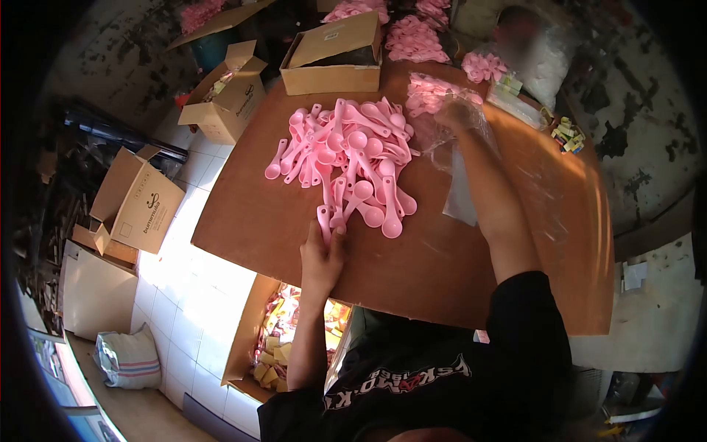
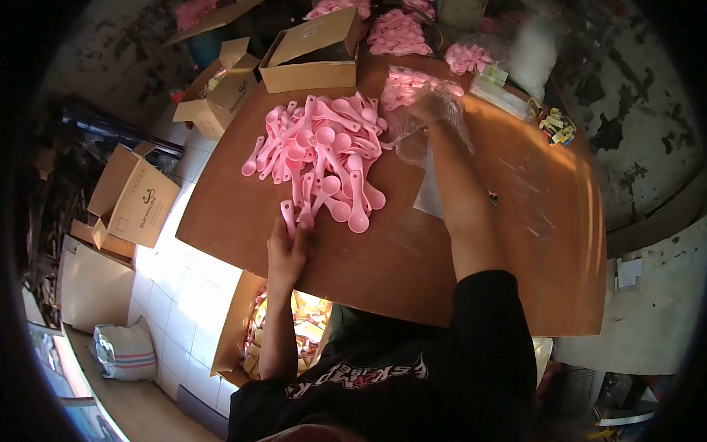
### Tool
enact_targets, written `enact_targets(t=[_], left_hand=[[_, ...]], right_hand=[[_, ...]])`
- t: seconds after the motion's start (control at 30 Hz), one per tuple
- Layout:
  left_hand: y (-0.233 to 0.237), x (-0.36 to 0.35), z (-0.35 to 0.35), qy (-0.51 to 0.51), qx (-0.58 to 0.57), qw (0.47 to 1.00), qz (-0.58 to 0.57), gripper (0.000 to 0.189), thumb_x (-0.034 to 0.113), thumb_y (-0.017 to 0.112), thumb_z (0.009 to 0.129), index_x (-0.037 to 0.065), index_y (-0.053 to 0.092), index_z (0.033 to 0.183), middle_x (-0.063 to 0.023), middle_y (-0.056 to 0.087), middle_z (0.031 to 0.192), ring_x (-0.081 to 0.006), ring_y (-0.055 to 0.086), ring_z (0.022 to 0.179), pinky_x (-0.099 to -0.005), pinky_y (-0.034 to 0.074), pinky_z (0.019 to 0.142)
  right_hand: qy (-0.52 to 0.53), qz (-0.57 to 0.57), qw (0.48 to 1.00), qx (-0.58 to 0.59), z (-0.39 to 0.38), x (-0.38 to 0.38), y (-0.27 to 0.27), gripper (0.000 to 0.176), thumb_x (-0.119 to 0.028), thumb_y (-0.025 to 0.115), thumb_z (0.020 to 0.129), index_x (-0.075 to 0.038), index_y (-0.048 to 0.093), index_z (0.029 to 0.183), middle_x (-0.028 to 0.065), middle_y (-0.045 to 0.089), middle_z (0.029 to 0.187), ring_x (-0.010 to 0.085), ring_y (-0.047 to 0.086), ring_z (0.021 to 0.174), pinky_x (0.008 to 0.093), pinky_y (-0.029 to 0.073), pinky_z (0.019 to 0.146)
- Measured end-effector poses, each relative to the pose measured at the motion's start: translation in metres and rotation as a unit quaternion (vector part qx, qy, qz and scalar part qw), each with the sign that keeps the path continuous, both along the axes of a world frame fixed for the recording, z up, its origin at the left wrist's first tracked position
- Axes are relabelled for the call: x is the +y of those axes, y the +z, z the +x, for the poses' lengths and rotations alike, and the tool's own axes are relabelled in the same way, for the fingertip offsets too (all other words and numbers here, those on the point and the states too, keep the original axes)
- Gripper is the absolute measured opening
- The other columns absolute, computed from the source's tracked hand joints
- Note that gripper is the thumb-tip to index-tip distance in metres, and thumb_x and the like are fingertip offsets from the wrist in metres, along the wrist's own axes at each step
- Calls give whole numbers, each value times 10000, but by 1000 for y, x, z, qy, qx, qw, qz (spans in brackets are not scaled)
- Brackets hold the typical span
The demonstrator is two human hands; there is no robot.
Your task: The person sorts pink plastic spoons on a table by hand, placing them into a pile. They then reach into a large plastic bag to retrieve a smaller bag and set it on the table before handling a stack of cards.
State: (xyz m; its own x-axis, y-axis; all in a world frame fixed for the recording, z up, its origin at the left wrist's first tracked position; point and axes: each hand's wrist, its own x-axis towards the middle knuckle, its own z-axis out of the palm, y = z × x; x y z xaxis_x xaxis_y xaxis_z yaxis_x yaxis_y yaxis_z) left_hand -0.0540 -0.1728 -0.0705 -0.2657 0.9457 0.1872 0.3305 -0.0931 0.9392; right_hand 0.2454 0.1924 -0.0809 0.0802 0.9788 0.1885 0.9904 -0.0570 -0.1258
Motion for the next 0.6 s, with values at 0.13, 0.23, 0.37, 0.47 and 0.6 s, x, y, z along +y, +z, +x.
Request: enact_targets(t=[0.13,0.23,0.37,0.47,0.6], left_hand=[[6,-9,3,-13,-86,996,-9,197,195,550,960,5,517,1003,-76,631,667,-128,612,562,-274,465,519],[4,-12,4,-34,-83,996,-2,288,187,520,976,-26,520,1171,-58,627,817,-76,552,599,-218,437,528],[2,-11,6,-22,-103,994,19,244,207,524,973,-18,538,1067,-64,650,718,-107,608,594,-255,473,538],[1,-11,6,-28,-108,994,17,253,215,529,974,-15,539,1079,-63,653,747,-99,605,608,-247,476,551],[-1,-12,6,-34,-122,992,16,276,230,534,975,-17,540,1098,-57,647,766,-89,592,616,-239,476,560]], right_hand=[[179,171,969,12,38,37,-26,469,-279,668,674,-108,651,1110,190,641,1110,338,620,1017,420,501,865],[220,148,964,12,46,15,-4,464,-267,684,669,-103,649,1101,180,648,1089,327,626,996,414,505,842],[246,255,935,-1,48,4,1,481,-292,721,661,-74,631,1080,168,646,1058,341,617,987,430,490,863],[210,314,926,-12,44,27,-35,428,-265,693,698,-49,623,1061,179,644,1034,364,611,975,433,481,869],[183,243,952,-16,24,7,-22,304,-160,601,756,-43,625,1036,185,647,1011,363,618,956,439,480,861]])
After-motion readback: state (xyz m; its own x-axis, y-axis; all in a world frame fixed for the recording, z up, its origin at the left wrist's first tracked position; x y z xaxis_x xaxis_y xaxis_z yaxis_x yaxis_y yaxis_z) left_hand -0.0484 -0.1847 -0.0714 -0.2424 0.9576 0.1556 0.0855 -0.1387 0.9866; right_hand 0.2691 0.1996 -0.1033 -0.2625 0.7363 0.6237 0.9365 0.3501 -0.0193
